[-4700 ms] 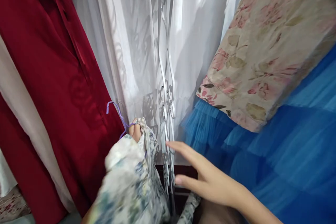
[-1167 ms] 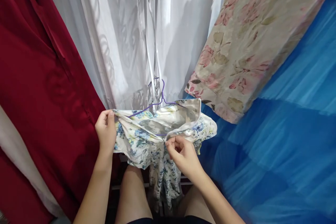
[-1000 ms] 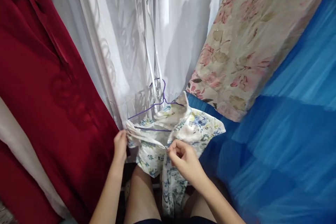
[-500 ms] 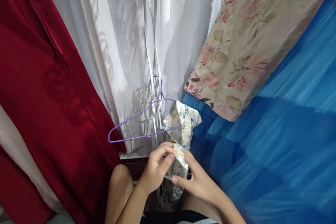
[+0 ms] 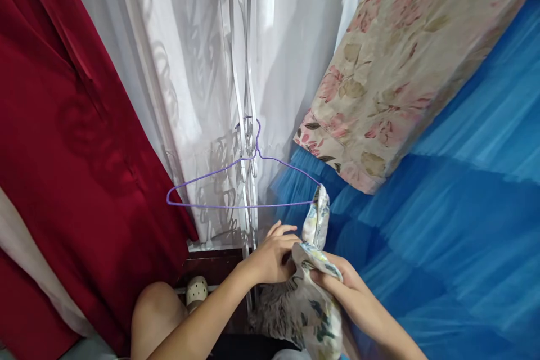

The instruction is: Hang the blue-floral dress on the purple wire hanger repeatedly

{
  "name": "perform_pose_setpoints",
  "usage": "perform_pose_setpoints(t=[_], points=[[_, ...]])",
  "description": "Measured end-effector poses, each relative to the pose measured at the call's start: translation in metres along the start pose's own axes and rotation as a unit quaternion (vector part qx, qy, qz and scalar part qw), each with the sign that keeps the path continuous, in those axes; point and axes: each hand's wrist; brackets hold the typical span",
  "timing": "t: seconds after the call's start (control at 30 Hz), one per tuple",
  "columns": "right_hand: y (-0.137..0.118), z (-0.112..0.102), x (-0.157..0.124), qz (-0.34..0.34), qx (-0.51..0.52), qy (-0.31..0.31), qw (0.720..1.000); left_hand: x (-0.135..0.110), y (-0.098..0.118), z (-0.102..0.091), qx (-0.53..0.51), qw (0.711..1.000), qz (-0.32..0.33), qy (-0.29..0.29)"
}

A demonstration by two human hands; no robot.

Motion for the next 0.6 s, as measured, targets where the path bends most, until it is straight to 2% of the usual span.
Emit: perform_pose_setpoints(t=[0.17, 0.3, 0.37, 0.47, 0.6], points=[[-0.002, -0.003, -0.006, 0.053, -0.005, -0.026, 0.998, -0.012, 0.014, 0.007, -0.003, 1.000, -0.020, 0.002], [-0.005, 0.000, -0.014, 0.078, -0.015, -0.074, 0.994, -0.024, 0.014, 0.023, -0.039, 0.998, 0.011, -0.053], [-0.004, -0.004, -0.016, 0.091, -0.020, -0.061, 0.994, -0.035, 0.010, 0.025, -0.062, 0.995, -0.003, -0.082], [-0.005, -0.011, -0.010, 0.092, -0.025, -0.063, 0.993, -0.064, 0.008, 0.006, -0.069, 0.989, -0.079, -0.108], [-0.012, -0.015, 0.012, 0.051, -0.056, -0.166, 0.983, -0.112, 0.003, -0.046, 0.033, 0.981, -0.185, -0.038]])
Point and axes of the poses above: each hand's wrist, its own x-axis towards the middle knuckle, its own z-axis out of the palm, y = z × x, and after that the axes turned 2 degrees about x, right-handed
